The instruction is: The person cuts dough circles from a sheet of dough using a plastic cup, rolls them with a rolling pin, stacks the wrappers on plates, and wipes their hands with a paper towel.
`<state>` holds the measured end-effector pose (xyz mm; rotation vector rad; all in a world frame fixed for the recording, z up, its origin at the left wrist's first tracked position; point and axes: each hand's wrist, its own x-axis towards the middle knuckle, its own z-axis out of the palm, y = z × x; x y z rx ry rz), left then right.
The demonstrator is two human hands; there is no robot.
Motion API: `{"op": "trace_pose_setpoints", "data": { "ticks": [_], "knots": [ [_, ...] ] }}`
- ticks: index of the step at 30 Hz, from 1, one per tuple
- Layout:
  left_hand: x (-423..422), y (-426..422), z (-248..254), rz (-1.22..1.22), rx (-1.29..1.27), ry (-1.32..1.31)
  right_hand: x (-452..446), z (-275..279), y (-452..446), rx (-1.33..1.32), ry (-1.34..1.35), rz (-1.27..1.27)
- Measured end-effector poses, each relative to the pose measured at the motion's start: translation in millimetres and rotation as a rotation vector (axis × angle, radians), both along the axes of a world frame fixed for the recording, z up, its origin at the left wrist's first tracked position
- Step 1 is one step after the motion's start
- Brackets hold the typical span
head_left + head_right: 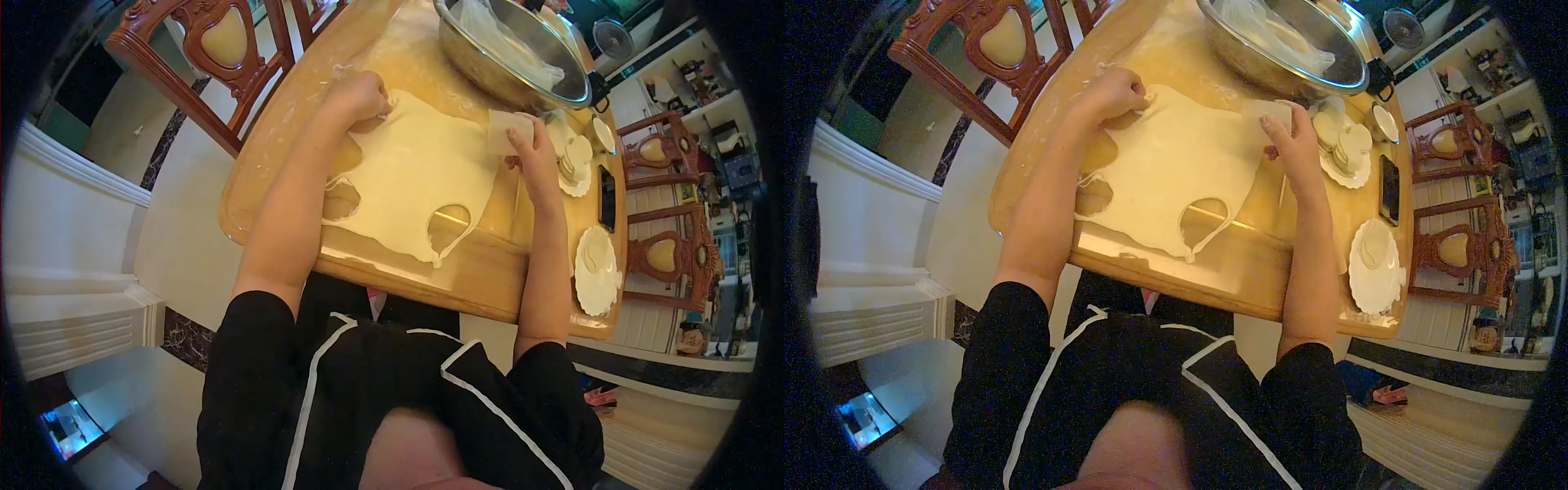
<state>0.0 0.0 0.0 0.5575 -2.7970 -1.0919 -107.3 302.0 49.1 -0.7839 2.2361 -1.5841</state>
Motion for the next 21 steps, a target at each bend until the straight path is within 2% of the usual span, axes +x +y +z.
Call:
{"op": "trace_pose_setpoints", "data": {
  "ticks": [2, 3, 5, 8, 12, 14, 18, 20, 21],
  "knots": [
    [3, 5, 4, 0.013, 0.105, 0.064, 6, 2, 0, -0.072, -0.023, -0.030],
    [4, -10, 4, 0.004, 0.072, 0.037, 10, -12, -12, -0.106, -0.049, -0.040],
    [-2, -15, 2, -0.030, 0.591, 0.232, 8, -16, -12, -0.133, -0.029, -0.051],
    [5, -4, 9, 0.087, 0.692, 0.365, 9, -22, -9, -0.118, -0.052, -0.049],
    [4, -19, -3, 0.165, 0.577, 0.389, 0, -28, -3, -0.101, -0.072, -0.061],
    [5, -23, 1, 0.152, 0.716, 0.347, -1, -25, -1, -0.085, -0.024, -0.095],
    [10, -34, 4, 0.193, 0.691, 0.248, 1, -22, 0, -0.081, -0.021, -0.086],
    [17, -31, 13, 0.272, 0.372, 0.148, 6, -19, -2, 0.025, 0.078, -0.127],
    [18, -28, 12, 0.276, 0.370, 0.145, 2, -24, -3, 0.025, 0.074, -0.124]
  ]
}}
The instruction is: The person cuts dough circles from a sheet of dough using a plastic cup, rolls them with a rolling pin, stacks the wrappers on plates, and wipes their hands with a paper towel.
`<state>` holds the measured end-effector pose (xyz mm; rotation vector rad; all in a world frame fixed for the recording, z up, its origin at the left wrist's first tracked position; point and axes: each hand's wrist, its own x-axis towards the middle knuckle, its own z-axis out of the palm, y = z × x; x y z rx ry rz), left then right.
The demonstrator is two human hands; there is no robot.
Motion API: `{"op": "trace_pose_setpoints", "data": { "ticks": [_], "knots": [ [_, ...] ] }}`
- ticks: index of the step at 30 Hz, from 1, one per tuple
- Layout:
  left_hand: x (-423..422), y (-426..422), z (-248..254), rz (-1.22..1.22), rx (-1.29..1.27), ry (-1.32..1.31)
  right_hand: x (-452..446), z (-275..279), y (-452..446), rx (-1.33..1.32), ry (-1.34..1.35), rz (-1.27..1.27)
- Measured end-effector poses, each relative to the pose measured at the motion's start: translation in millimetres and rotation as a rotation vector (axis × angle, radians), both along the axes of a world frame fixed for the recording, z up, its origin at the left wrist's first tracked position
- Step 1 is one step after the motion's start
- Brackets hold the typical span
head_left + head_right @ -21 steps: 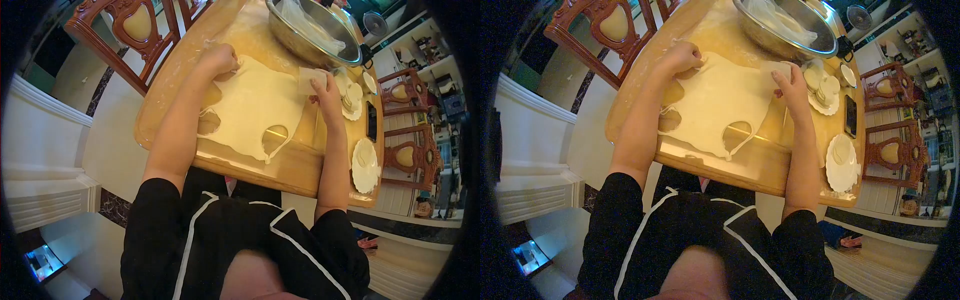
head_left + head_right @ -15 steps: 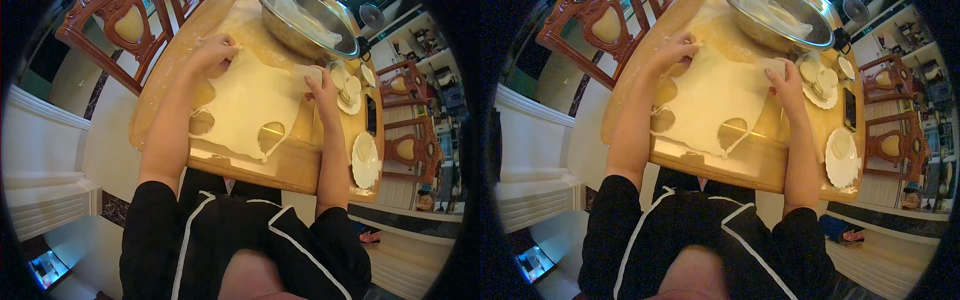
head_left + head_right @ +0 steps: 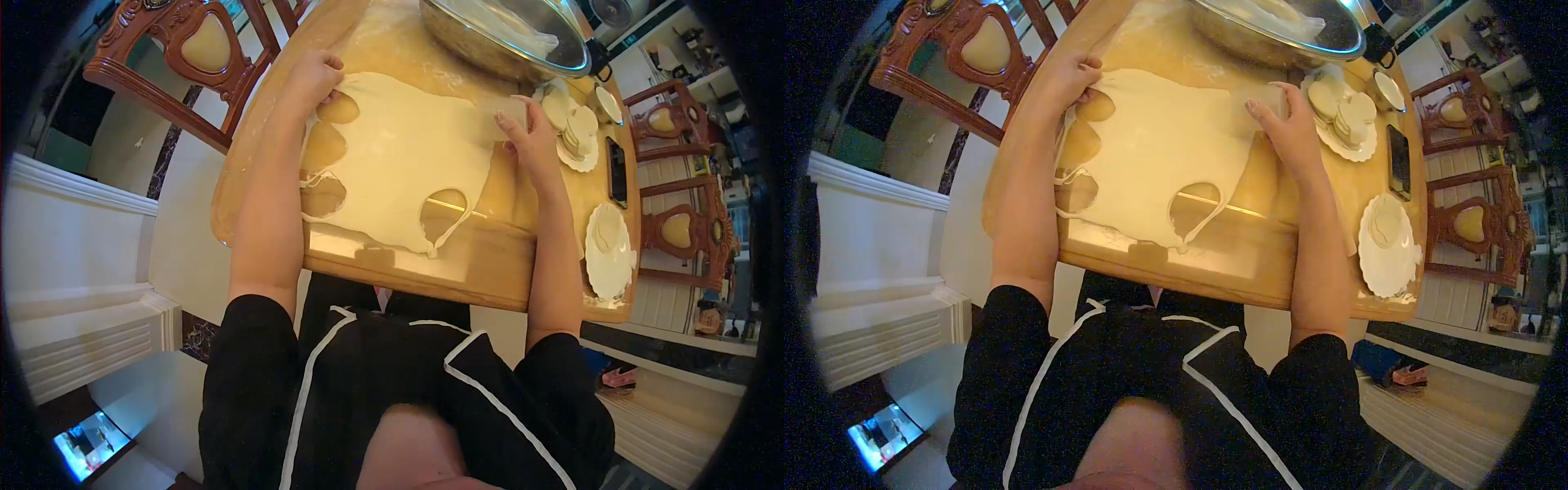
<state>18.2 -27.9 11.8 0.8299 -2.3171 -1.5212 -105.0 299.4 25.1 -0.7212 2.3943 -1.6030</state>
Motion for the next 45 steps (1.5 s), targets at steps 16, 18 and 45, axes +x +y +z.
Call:
{"op": "trace_pose_setpoints", "data": {
  "ticks": [16, 18, 45],
  "knots": [
    [-13, 36, -27, -0.598, -0.849, -0.129, -11, 16, 23, -0.056, 0.110, -0.077],
    [-8, 54, -5, -0.424, -1.064, -0.358, -10, 14, 21, -0.045, 0.111, -0.066],
    [198, 124, -31, -0.224, -0.889, 0.445, 86, 32, -20, 0.207, 0.519, 0.475]
  ]
}}
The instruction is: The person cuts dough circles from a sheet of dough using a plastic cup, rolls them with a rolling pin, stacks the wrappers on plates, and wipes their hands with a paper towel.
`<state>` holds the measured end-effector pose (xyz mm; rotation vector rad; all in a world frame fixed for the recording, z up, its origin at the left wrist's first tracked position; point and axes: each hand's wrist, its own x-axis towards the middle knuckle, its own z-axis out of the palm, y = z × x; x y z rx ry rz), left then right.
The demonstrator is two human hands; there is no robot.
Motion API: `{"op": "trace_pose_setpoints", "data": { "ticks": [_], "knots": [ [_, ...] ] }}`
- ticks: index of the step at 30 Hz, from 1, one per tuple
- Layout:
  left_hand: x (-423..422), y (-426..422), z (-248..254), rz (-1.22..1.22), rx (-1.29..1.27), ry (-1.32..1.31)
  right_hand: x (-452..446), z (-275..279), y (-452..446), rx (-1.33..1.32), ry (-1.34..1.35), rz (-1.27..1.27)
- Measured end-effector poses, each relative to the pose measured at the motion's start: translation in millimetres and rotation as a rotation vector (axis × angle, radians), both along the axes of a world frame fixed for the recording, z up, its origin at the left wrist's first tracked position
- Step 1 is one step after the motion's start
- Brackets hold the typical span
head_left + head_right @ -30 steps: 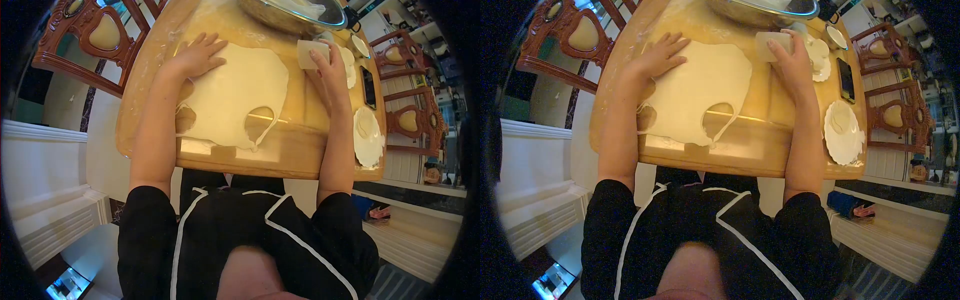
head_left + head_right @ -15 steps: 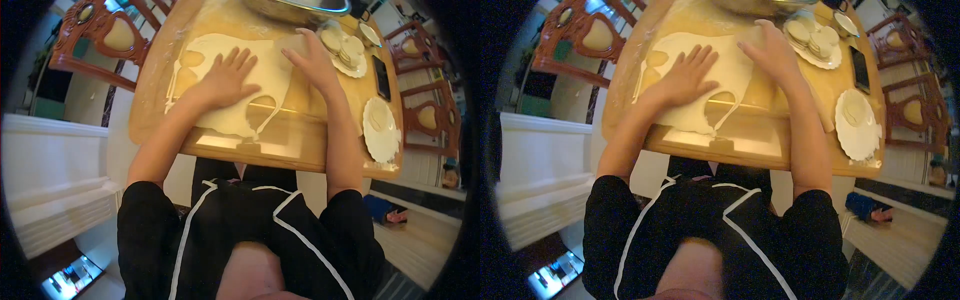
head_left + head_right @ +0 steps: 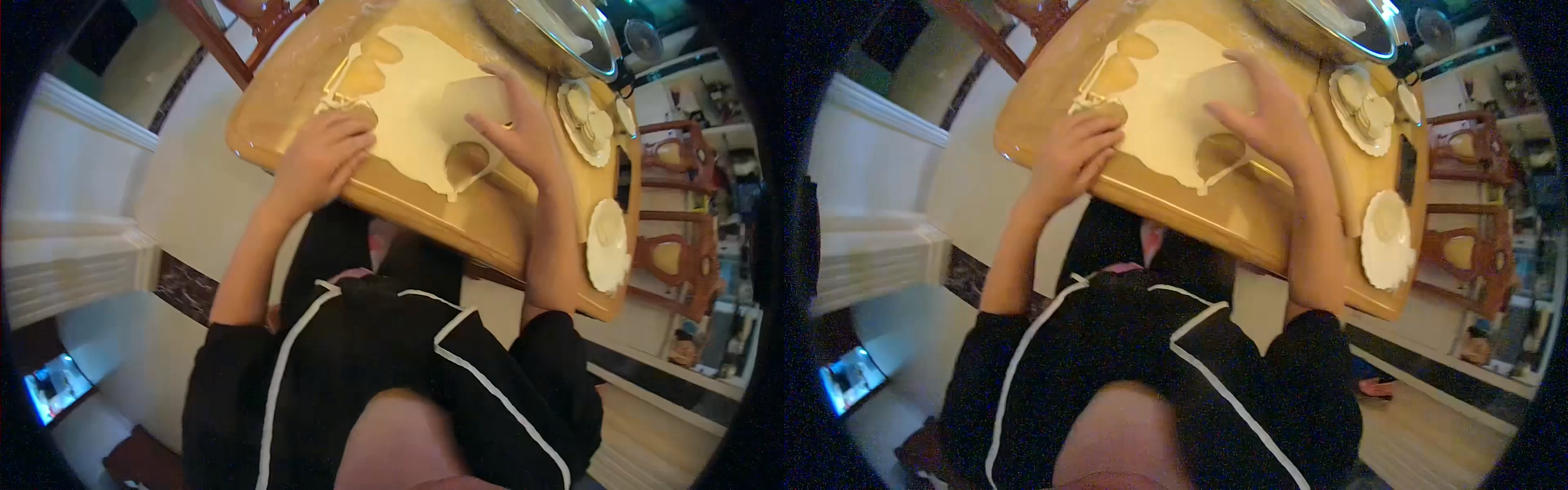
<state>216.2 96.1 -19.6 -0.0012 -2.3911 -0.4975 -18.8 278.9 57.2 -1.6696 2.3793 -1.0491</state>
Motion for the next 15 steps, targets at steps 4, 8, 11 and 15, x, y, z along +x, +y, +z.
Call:
{"op": "trace_pose_setpoints", "data": {
  "ticks": [4, 8, 11, 15],
  "knots": [
    [4, -4, -8, -0.043, 0.137, -0.018, 33, 8, -17, 0.115, 0.147, 0.202],
    [5, -6, -13, -0.039, 0.184, 0.029, 55, 12, -35, 0.295, 0.230, 0.246],
    [3, -6, -16, -0.023, 0.184, 0.087, 57, 10, -45, 0.285, 0.306, 0.321],
    [3, -7, -20, -0.026, 0.196, 0.097, 60, 9, -55, 0.359, 0.319, 0.321]
  ]
}}
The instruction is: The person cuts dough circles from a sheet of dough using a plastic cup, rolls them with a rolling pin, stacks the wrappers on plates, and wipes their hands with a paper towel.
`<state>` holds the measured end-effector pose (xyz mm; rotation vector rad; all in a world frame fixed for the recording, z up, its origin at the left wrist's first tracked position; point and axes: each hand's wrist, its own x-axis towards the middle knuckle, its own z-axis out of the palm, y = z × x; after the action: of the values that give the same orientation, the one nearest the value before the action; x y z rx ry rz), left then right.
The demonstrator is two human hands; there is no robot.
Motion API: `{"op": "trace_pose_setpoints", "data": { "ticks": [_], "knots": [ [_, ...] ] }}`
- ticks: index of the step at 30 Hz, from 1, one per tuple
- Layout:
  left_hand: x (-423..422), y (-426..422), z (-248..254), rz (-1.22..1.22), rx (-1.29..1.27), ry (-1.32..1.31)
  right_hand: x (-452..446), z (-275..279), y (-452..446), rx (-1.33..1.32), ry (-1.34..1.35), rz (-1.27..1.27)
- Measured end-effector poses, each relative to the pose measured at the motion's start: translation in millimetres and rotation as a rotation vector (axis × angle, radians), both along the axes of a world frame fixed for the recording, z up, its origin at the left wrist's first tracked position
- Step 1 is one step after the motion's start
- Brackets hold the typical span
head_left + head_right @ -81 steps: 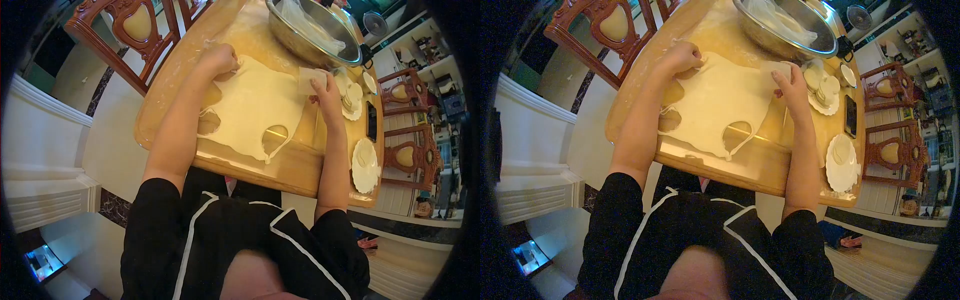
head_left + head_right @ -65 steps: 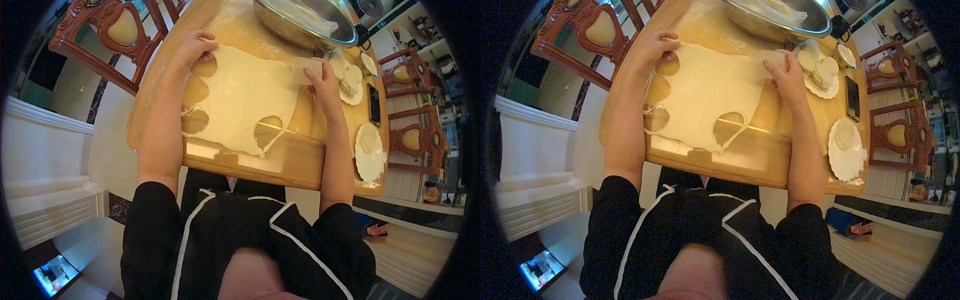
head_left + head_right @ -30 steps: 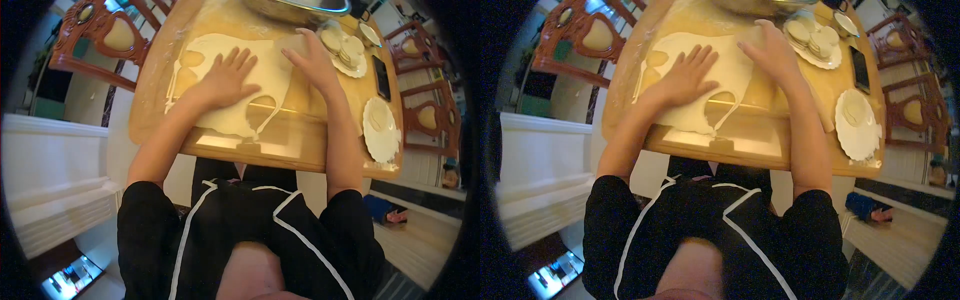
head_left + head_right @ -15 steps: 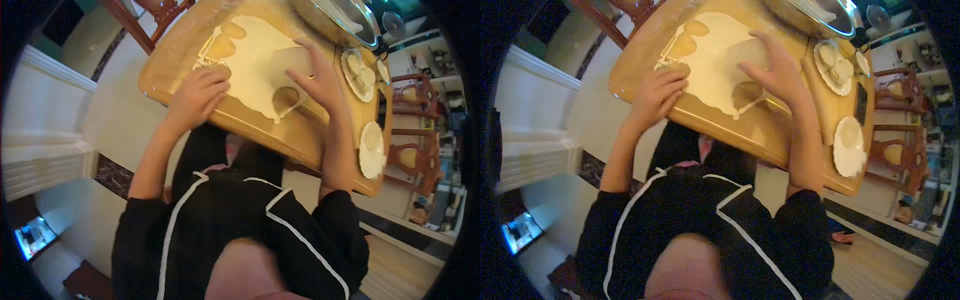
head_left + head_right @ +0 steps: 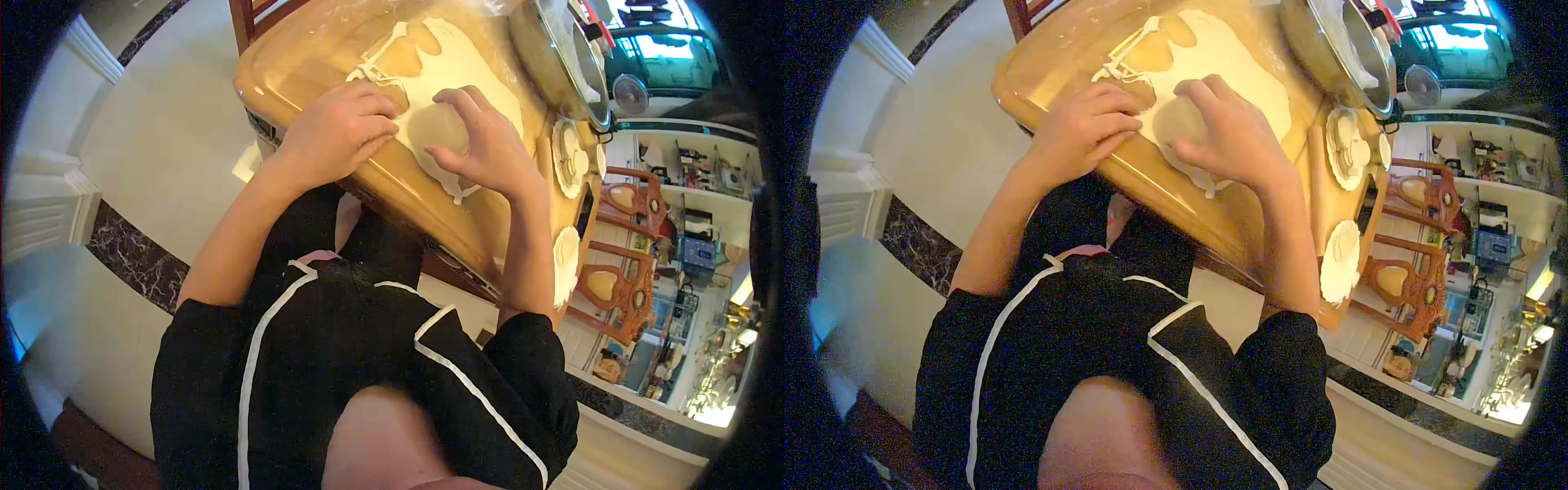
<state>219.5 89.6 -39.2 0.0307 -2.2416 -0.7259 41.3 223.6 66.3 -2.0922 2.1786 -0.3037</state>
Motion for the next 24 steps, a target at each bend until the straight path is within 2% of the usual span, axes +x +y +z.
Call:
{"op": "trace_pose_setpoints", "data": {
  "ticks": [6, 8, 9, 11, 12, 15, 18, 21, 23, 24],
  "knots": [
    [-3, 0, -1, 0.039, -0.048, 0.048, 8, -1, -11, 0.134, 0.075, -0.052],
    [-3, -1, 1, 0.038, -0.054, 0.042, 23, -9, -12, 0.094, 0.111, -0.265],
    [-2, 0, 2, 0.032, -0.044, 0.026, 32, -13, -12, 0.100, 0.109, -0.266],
    [-2, 1, 2, 0.019, -0.037, 0.013, 47, -18, -13, 0.036, 0.201, -0.554],
    [-2, 1, 2, 0.026, -0.041, 0.016, 46, -16, -12, 0.036, 0.204, -0.559],
    [0, 2, 1, 0.031, -0.027, 0.016, 35, -2, -5, 0.095, 0.144, -0.465],
    [0, 0, -2, 0.030, -0.007, 0.023, 19, 27, 0, 0.159, 0.204, -0.025],
    [-1, 1, -2, 0.036, -0.019, 0.038, 5, 15, -10, 0.256, 0.110, 0.114],
    [-2, 1, -2, 0.041, -0.026, 0.043, 12, 8, -12, 0.251, 0.114, 0.047],
    [-2, 2, -2, 0.048, -0.023, 0.035, 22, 4, -10, 0.226, 0.119, -0.109]
  ]
}}
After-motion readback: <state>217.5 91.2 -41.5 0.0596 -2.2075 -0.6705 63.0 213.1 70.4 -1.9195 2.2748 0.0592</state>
